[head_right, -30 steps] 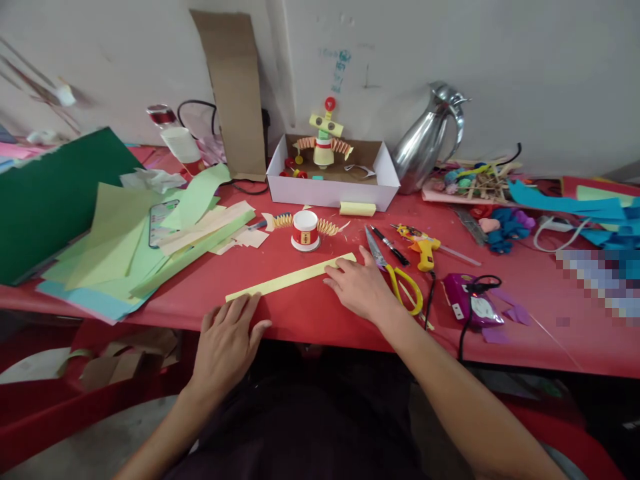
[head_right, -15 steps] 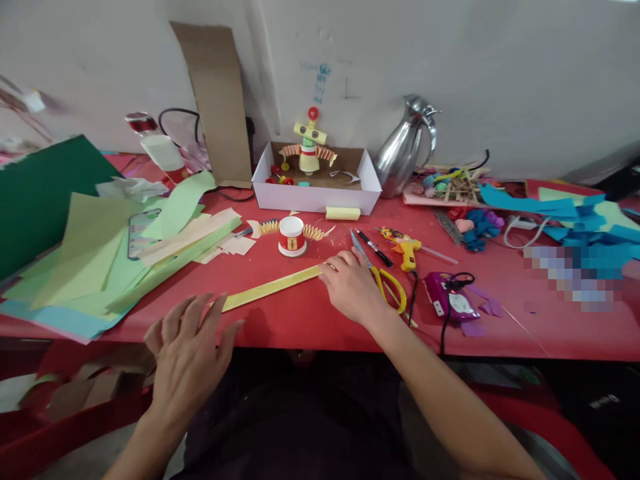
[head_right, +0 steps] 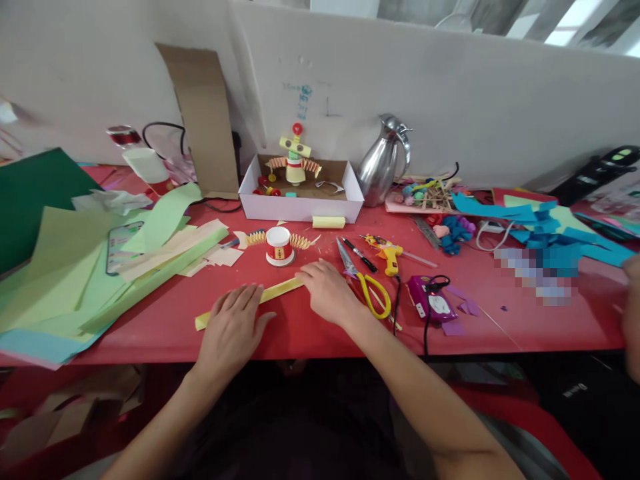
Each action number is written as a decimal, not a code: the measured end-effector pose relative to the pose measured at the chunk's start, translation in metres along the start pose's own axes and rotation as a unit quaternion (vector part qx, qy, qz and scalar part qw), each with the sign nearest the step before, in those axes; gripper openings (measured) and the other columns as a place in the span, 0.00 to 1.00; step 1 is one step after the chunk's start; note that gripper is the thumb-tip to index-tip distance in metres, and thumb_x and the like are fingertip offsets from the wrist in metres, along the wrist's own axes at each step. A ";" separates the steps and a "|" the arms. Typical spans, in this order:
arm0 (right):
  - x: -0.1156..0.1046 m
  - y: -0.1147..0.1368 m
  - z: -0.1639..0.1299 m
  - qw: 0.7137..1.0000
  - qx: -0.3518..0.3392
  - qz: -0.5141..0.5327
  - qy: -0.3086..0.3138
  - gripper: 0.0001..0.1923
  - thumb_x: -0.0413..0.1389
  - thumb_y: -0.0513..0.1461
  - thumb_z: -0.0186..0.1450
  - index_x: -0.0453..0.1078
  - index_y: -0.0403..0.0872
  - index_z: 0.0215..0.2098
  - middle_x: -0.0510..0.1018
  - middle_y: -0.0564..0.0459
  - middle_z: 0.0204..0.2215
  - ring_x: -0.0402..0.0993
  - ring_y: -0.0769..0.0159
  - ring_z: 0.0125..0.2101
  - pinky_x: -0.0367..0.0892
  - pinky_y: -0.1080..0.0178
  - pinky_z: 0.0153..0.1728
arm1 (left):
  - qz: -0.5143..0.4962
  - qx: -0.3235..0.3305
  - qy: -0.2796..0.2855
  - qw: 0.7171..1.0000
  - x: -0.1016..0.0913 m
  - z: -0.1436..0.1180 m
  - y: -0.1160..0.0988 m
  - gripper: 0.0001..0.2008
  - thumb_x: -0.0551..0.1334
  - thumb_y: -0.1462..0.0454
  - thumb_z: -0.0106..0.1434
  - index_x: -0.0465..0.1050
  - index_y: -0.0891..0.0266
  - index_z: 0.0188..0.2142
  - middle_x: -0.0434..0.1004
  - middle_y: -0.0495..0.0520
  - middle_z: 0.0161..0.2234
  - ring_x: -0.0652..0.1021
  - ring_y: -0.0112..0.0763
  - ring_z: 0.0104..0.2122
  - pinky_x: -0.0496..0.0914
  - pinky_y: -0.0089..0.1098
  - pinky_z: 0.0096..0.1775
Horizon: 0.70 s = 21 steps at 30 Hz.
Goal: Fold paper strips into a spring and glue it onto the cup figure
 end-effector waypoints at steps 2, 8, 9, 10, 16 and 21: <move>0.003 0.002 -0.004 1.000 -0.002 -0.002 0.013 0.28 0.46 0.25 0.61 0.69 0.44 0.56 0.75 0.45 0.55 0.67 0.60 0.56 0.54 0.50 0.62 | -0.012 0.000 0.008 1.000 0.009 -0.002 -0.003 0.25 0.55 0.55 0.68 0.68 0.68 0.58 0.71 0.66 0.58 0.71 0.50 0.58 0.62 0.49 0.58; 0.008 0.005 -0.012 0.999 0.013 -0.021 0.036 0.28 0.45 0.26 0.63 0.67 0.49 0.58 0.74 0.48 0.56 0.68 0.60 0.56 0.47 0.47 0.63 | -0.021 -0.011 0.005 1.000 0.019 -0.013 -0.005 0.28 0.52 0.52 0.69 0.66 0.68 0.60 0.68 0.65 0.61 0.68 0.48 0.61 0.59 0.51 0.61; 0.008 0.005 -0.012 0.999 0.014 -0.024 0.039 0.29 0.46 0.26 0.63 0.67 0.49 0.58 0.74 0.49 0.57 0.68 0.60 0.56 0.47 0.46 0.63 | -0.023 -0.009 0.005 1.000 0.018 -0.013 -0.004 0.27 0.52 0.52 0.70 0.66 0.67 0.60 0.68 0.64 0.61 0.68 0.47 0.61 0.59 0.50 0.61; 0.007 0.005 -0.013 0.999 0.014 -0.026 0.040 0.29 0.46 0.26 0.63 0.67 0.50 0.58 0.74 0.49 0.57 0.68 0.60 0.56 0.47 0.46 0.63 | -0.026 -0.005 0.005 1.000 0.016 -0.013 -0.002 0.26 0.51 0.53 0.70 0.67 0.66 0.60 0.68 0.63 0.60 0.69 0.47 0.61 0.60 0.50 0.61; -0.030 -0.034 -0.019 0.985 0.123 -0.017 -0.119 0.25 0.45 0.28 0.63 0.68 0.45 0.55 0.75 0.44 0.52 0.69 0.56 0.53 0.61 0.53 0.56 | -0.019 -0.011 0.006 1.000 0.000 0.002 0.006 0.20 0.52 0.61 0.69 0.70 0.64 0.57 0.75 0.62 0.56 0.75 0.47 0.55 0.66 0.48 0.54; -0.043 -0.105 -0.043 0.918 0.369 -0.100 -0.107 0.18 0.48 0.33 0.63 0.71 0.36 0.49 0.77 0.32 0.44 0.72 0.47 0.48 0.64 0.50 0.49 | -0.015 -0.043 -0.019 0.999 -0.014 0.006 0.030 0.19 0.54 0.61 0.67 0.71 0.62 0.55 0.80 0.60 0.48 0.79 0.47 0.47 0.67 0.48 0.49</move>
Point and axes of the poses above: each hand's wrist, its own z-axis towards the middle knuckle, its own x-axis out of the palm, y = z × x, the point moved 2 cm from there along z, towards the middle knuckle
